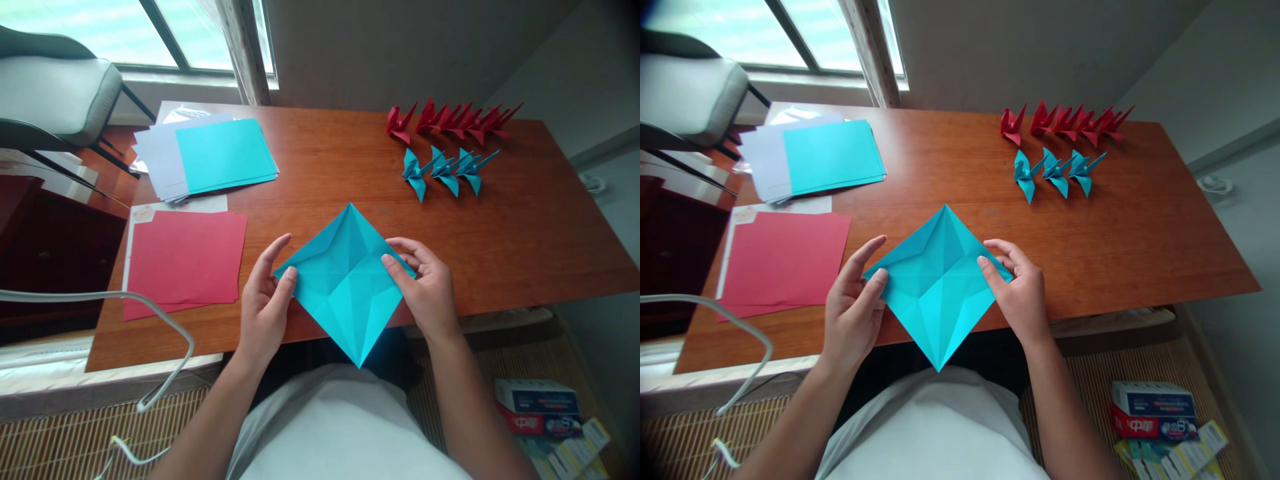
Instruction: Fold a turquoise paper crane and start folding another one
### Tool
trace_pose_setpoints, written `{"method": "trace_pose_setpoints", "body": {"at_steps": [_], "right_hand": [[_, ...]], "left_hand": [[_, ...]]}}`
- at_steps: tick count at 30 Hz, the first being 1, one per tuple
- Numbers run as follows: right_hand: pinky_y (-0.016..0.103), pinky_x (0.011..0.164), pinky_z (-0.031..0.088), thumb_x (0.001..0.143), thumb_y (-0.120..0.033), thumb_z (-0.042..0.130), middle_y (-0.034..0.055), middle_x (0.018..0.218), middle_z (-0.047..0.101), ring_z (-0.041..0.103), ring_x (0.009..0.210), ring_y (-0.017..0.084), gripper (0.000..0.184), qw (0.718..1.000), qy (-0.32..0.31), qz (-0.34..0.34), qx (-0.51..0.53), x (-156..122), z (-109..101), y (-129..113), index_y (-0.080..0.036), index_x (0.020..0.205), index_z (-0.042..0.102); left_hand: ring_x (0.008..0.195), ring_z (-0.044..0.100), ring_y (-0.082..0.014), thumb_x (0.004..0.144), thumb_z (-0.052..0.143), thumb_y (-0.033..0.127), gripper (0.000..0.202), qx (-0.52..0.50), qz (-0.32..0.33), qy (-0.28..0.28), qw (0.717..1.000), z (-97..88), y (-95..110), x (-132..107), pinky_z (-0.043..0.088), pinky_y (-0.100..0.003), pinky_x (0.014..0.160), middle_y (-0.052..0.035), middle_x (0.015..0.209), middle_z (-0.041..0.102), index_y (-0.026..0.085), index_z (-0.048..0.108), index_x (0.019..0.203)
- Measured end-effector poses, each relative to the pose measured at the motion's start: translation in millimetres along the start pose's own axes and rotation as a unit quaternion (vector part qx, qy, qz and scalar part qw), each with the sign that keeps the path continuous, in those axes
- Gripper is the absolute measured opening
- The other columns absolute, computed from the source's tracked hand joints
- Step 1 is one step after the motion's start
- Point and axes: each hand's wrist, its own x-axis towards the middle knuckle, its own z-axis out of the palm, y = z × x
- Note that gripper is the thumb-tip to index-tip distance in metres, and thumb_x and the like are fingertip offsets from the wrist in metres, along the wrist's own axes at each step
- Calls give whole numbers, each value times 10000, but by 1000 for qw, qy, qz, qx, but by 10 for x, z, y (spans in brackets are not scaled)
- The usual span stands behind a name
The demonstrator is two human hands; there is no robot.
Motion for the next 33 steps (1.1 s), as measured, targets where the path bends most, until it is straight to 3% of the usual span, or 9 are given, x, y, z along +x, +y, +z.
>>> {"method": "trace_pose_setpoints", "body": {"at_steps": [6,9,12,16,22,26,30,33], "right_hand": [[322,720,544,867,-438,729,67,1073,758,708,908,221,351,994,30,-45,-96,-11,-8,-14,-230,1150,725],[330,734,538,870,-437,725,67,1086,757,703,887,213,358,990,30,-57,-126,-11,-15,-2,-230,1162,724],[336,743,542,876,-441,718,70,1110,751,697,864,204,363,990,23,-56,-130,-9,-31,-4,-228,1170,721],[328,713,543,869,-465,720,80,1152,736,689,883,211,380,990,36,-56,-127,-1,-51,-32,-228,1166,721],[318,738,537,835,-530,748,68,1292,679,667,993,226,460,997,42,-31,-60,3,-72,-28,-272,1212,693],[352,776,550,891,-561,670,59,1178,716,679,948,227,486,997,0,-2,75,-10,-116,33,-297,1298,632],[423,894,573,888,-633,622,82,1292,683,677,1105,287,569,977,-98,-1,189,-50,-194,93,-302,1350,593],[454,952,578,799,-629,737,91,1375,648,649,1207,319,716,959,-179,-9,220,-86,-260,127,-311,1412,547]], "left_hand": [[492,285,-63,946,659,363,458,91,62,47,993,37,-17,-62,237,-207,444,66,603,412,253,608,1388],[496,295,-67,954,646,368,424,72,69,66,993,51,-32,-74,258,-211,459,67,598,406,244,626,1359],[516,322,-75,957,639,368,412,34,63,69,995,48,-56,-69,286,-220,486,57,622,445,251,625,1351],[529,337,-80,957,630,347,345,76,67,56,993,38,-57,-64,281,-221,490,39,651,518,240,673,1282],[692,557,-121,948,628,344,263,127,88,64,986,24,-54,-61,441,-228,599,-38,930,704,225,730,1159],[621,487,-96,953,634,342,256,116,85,83,986,23,-73,-64,392,-211,553,-5,811,653,232,729,1163],[589,402,-84,959,638,340,259,84,78,87,990,13,-104,-66,320,-212,527,14,767,597,244,721,1185],[613,421,-96,955,643,347,272,74,70,82,991,4,-120,-66,339,-222,547,0,805,611,238,716,1193]]}}
